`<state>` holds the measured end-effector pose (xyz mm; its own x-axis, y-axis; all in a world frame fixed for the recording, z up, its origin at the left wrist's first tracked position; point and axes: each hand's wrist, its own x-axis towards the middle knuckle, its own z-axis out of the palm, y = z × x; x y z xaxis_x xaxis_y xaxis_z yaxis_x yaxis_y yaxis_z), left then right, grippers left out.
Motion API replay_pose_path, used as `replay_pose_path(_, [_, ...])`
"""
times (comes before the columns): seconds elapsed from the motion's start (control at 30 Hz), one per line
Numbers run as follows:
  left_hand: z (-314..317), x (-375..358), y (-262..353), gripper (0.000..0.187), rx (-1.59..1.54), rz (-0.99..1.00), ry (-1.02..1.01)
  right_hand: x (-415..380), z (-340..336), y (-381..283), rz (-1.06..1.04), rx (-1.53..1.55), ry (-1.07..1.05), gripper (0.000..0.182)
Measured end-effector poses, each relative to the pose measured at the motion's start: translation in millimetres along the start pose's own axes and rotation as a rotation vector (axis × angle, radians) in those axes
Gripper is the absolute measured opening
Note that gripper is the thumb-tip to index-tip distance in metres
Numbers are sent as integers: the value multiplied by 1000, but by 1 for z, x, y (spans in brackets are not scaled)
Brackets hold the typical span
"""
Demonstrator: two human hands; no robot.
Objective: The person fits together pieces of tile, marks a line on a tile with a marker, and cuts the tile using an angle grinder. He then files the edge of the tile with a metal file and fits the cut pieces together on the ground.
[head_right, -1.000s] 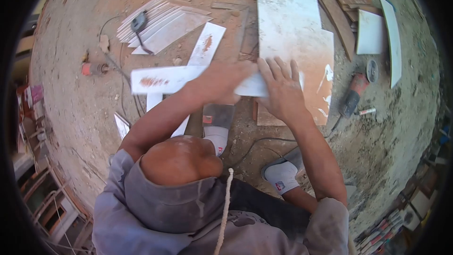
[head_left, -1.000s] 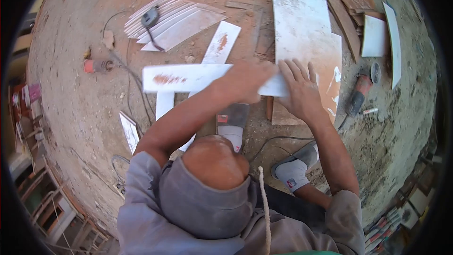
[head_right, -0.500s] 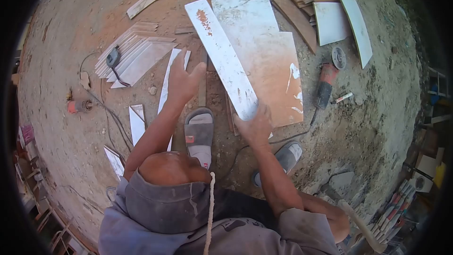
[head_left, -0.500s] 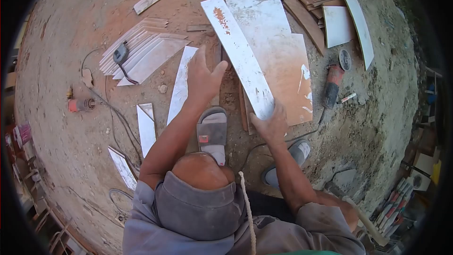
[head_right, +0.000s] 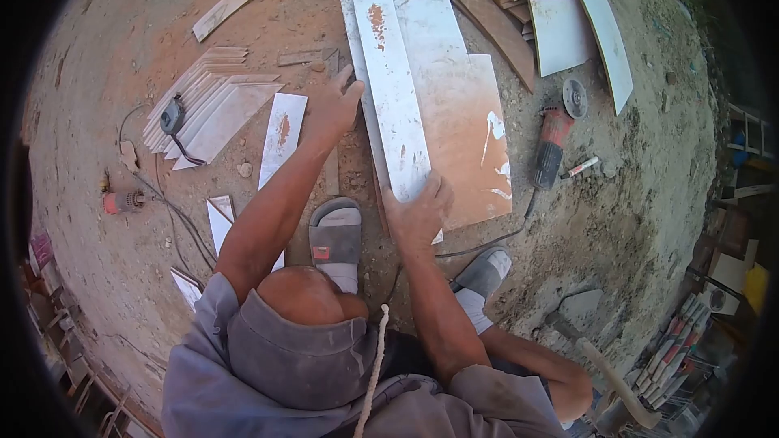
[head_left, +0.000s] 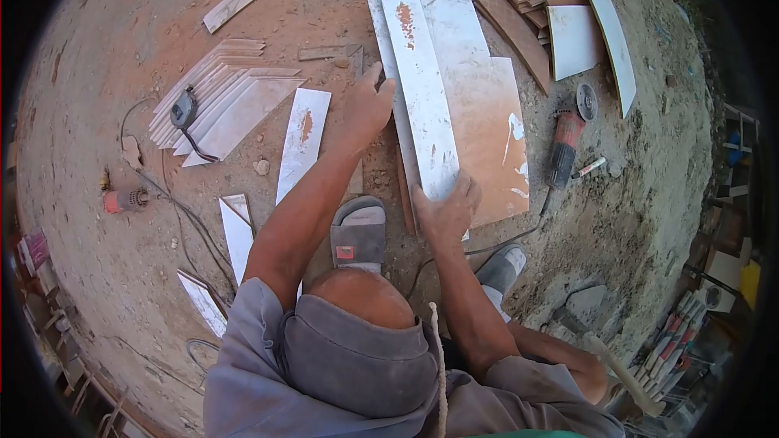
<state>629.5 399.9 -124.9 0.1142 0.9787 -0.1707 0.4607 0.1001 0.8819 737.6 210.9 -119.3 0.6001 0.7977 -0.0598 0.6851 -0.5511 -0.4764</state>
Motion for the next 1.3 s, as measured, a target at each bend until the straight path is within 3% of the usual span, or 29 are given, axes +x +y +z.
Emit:
replay_pose_path(0.33, [-1, -7, 2, 53, 64, 77, -17, -11, 17, 9, -132, -56, 6, 90])
replay_pose_path(0.5, [4, -4, -3, 54, 51, 26, -35, -9, 19, 14, -199, -95, -20, 97])
replay_pose_path(0.73, [-8, -5, 12, 51, 64, -39, -82, -5, 18, 12, -219, -130, -77, 96])
replay_pose_path(0.97, [-6, -5, -23, 47, -17, -14, -98, -18, -6, 12, -167, -163, -184, 94])
replay_pose_path(1.07, [-18, -31, 6, 48, 185, -55, -124, -17, -7, 7, -125, -176, -229, 92])
replay_pose_path(1.1, [-18, -40, 11, 48, 100, -133, -148, -16, -6, 2, -103, -159, -257, 91])
replay_pose_path(1.13, [7, -40, -25, 51, -37, -65, -78, -19, -6, -3, -121, -144, -269, 91])
replay_pose_path(1.3, [-4, -60, -40, 47, -242, -160, -101, -38, -1, -29, -88, 68, -258, 90])
